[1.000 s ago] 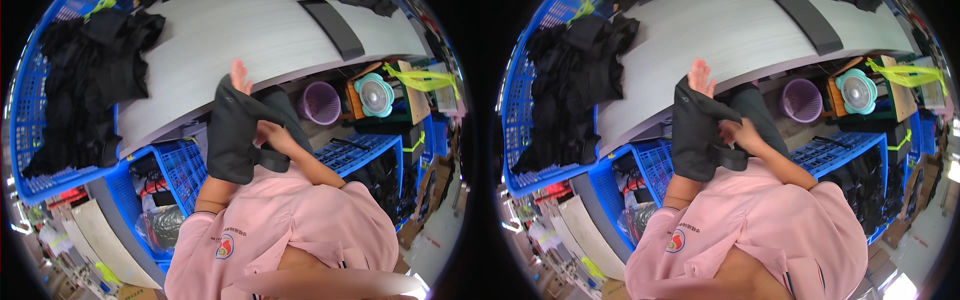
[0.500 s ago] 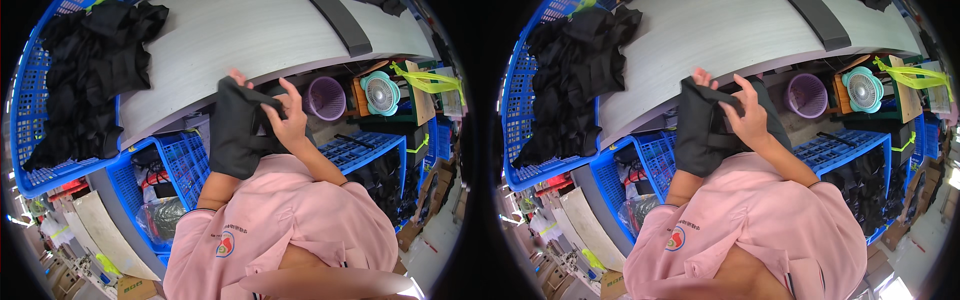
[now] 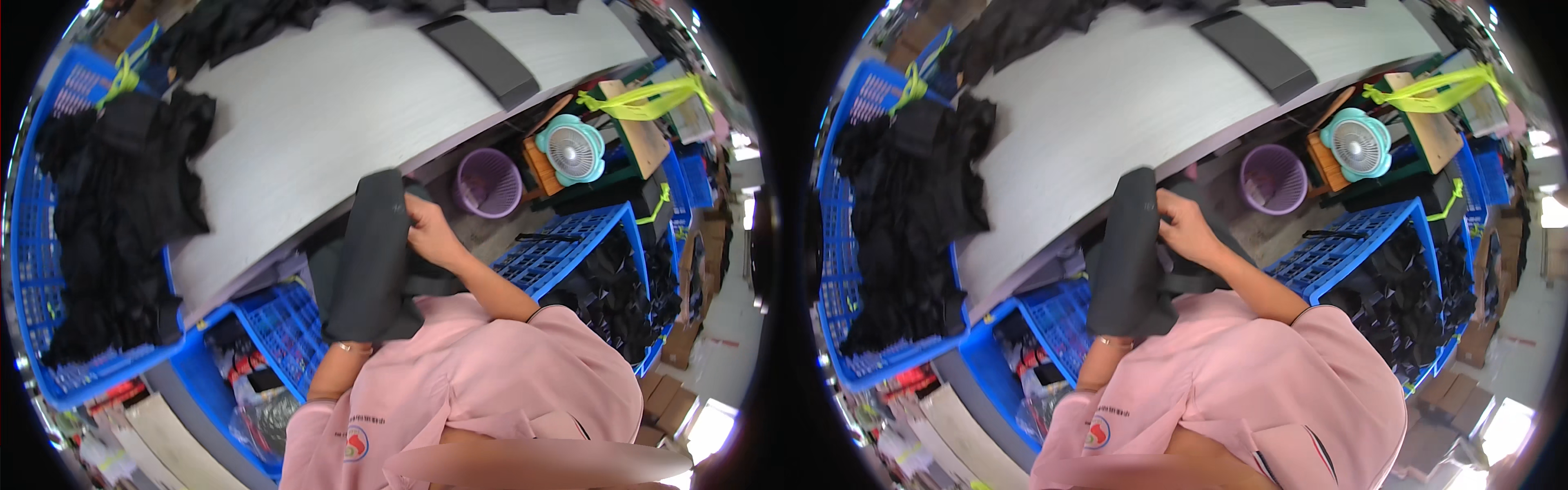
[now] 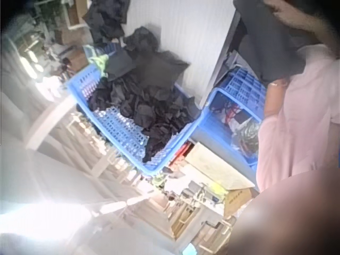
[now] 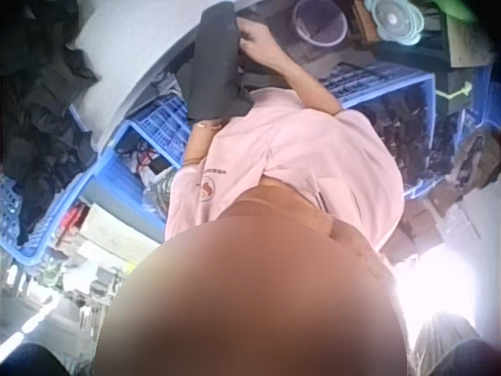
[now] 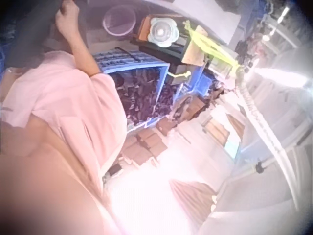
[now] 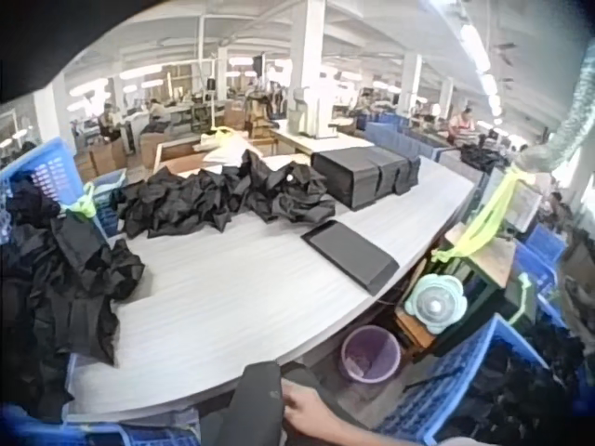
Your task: Assembling and inspecting black fabric padded components for sports or outdoor gear.
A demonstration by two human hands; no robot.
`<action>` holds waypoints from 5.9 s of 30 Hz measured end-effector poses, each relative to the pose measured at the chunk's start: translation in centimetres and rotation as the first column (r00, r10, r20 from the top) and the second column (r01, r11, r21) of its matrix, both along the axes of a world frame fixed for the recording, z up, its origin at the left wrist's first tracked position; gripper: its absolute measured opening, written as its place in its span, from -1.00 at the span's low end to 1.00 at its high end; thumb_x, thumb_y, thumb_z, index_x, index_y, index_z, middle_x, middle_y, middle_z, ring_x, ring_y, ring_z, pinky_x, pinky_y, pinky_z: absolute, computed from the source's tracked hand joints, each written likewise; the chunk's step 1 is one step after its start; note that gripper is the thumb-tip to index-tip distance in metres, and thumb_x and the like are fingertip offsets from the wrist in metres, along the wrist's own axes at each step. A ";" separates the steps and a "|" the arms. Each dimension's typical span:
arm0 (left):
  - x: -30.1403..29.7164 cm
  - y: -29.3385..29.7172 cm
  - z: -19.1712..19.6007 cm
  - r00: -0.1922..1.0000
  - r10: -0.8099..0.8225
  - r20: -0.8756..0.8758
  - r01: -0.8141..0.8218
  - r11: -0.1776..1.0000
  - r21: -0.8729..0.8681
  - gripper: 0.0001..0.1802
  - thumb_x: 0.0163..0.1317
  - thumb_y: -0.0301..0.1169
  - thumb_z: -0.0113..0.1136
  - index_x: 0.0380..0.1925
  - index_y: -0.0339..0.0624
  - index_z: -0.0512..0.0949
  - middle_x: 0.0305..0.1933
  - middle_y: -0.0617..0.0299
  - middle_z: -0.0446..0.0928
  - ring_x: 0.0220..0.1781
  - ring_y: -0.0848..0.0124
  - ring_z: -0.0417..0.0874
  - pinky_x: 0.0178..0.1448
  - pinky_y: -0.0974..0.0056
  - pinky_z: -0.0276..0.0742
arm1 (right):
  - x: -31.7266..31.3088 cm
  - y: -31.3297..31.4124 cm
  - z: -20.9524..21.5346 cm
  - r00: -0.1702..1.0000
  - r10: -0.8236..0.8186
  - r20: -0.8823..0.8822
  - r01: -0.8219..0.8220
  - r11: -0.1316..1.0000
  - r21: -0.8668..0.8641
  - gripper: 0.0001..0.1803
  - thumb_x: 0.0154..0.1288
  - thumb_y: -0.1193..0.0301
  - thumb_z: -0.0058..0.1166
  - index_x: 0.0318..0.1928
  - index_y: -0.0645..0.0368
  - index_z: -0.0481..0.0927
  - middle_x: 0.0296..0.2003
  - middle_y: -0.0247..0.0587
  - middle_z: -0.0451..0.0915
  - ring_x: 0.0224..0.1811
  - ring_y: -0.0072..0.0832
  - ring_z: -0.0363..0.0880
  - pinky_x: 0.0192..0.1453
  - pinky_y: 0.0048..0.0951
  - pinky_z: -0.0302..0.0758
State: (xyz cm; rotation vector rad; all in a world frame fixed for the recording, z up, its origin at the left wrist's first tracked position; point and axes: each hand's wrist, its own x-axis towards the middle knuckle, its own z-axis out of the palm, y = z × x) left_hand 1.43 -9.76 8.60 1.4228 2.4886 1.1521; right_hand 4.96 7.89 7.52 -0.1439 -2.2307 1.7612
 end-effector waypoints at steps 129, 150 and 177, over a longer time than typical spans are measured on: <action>-13.6 4.4 -3.4 0.669 0.187 0.719 -0.613 0.686 0.392 -0.72 0.16 -0.61 0.33 -0.12 -0.26 0.52 -0.32 0.31 0.56 -0.46 0.65 0.53 -0.39 0.47 0.49 | -10.0 4.4 -3.1 0.893 -0.421 -0.161 0.449 0.801 0.395 -0.76 0.33 0.46 0.08 -0.01 0.19 0.54 -0.46 0.07 0.58 -0.43 0.06 0.58 -0.38 -0.14 0.47; -13.3 3.9 -4.9 0.729 0.190 0.657 -0.640 0.531 0.556 -0.51 0.35 -0.45 0.17 0.23 -0.34 0.29 0.19 0.04 0.42 -0.31 0.50 0.59 -0.31 0.43 0.50 | -9.5 31.6 -1.7 0.789 -0.614 0.024 0.409 0.553 0.726 -0.75 0.22 0.21 0.24 -0.20 0.07 0.77 -0.13 -0.25 0.64 -0.03 -0.20 0.60 0.02 -0.27 0.53; 0.0 11.8 -3.7 -0.302 -0.810 0.502 -0.314 0.582 0.750 0.19 -0.05 0.44 0.23 0.44 -0.12 0.18 0.43 -0.05 0.32 0.40 -0.01 0.41 0.46 -0.06 0.35 | 13.0 1.5 3.5 0.932 -0.260 0.253 0.260 0.965 0.035 -0.82 0.52 0.40 -0.02 -0.07 0.26 0.55 -0.40 -0.30 0.55 -0.32 -0.65 0.45 -0.20 -0.55 0.42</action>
